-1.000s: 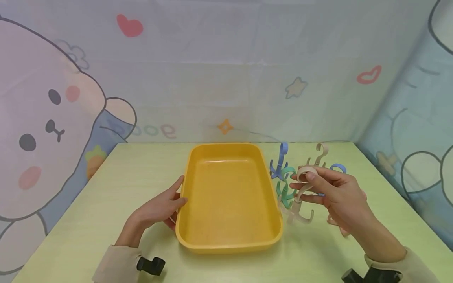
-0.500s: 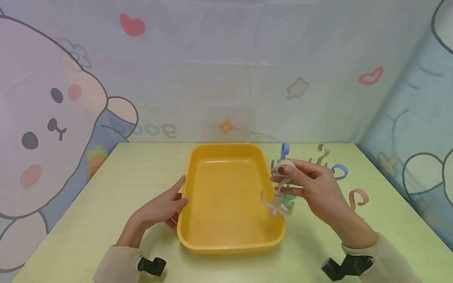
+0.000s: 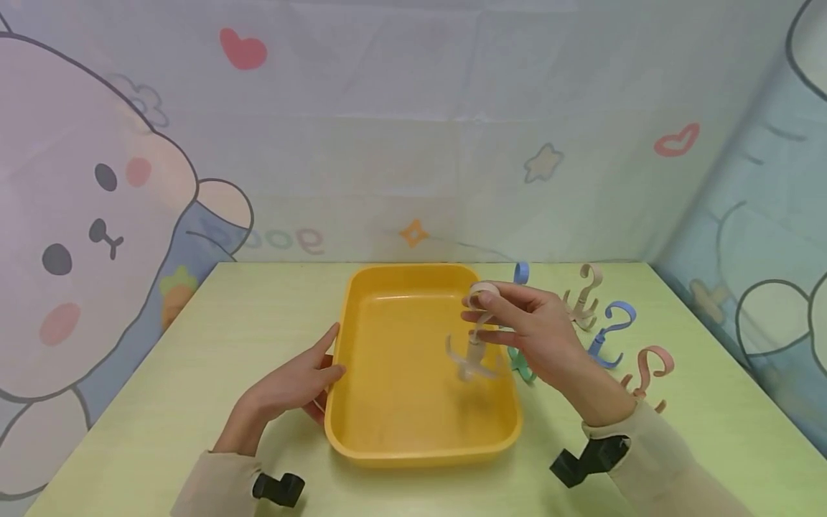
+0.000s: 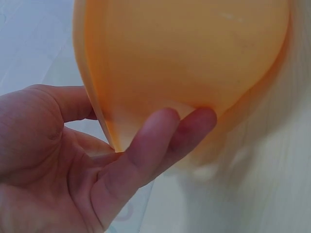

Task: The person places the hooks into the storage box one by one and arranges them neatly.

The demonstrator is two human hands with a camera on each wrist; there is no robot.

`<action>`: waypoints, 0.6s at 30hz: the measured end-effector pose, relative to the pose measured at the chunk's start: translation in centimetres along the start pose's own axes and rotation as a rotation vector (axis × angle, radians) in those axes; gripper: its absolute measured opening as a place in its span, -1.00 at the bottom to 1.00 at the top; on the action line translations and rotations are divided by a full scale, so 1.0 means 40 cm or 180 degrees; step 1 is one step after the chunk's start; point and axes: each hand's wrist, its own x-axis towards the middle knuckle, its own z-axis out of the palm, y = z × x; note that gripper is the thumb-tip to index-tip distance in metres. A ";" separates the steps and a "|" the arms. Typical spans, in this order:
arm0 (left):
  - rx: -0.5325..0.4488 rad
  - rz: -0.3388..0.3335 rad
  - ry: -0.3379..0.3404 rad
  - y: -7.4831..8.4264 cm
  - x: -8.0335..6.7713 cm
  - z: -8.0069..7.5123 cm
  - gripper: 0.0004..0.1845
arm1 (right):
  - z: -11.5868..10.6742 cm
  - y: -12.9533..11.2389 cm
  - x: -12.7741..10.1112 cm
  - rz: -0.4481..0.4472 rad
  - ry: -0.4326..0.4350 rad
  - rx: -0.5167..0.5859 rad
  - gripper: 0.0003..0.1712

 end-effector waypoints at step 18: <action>-0.0002 0.0003 0.0049 0.000 -0.004 0.008 -0.07 | 0.050 0.050 0.097 0.0144 -0.0102 -0.0092 -0.54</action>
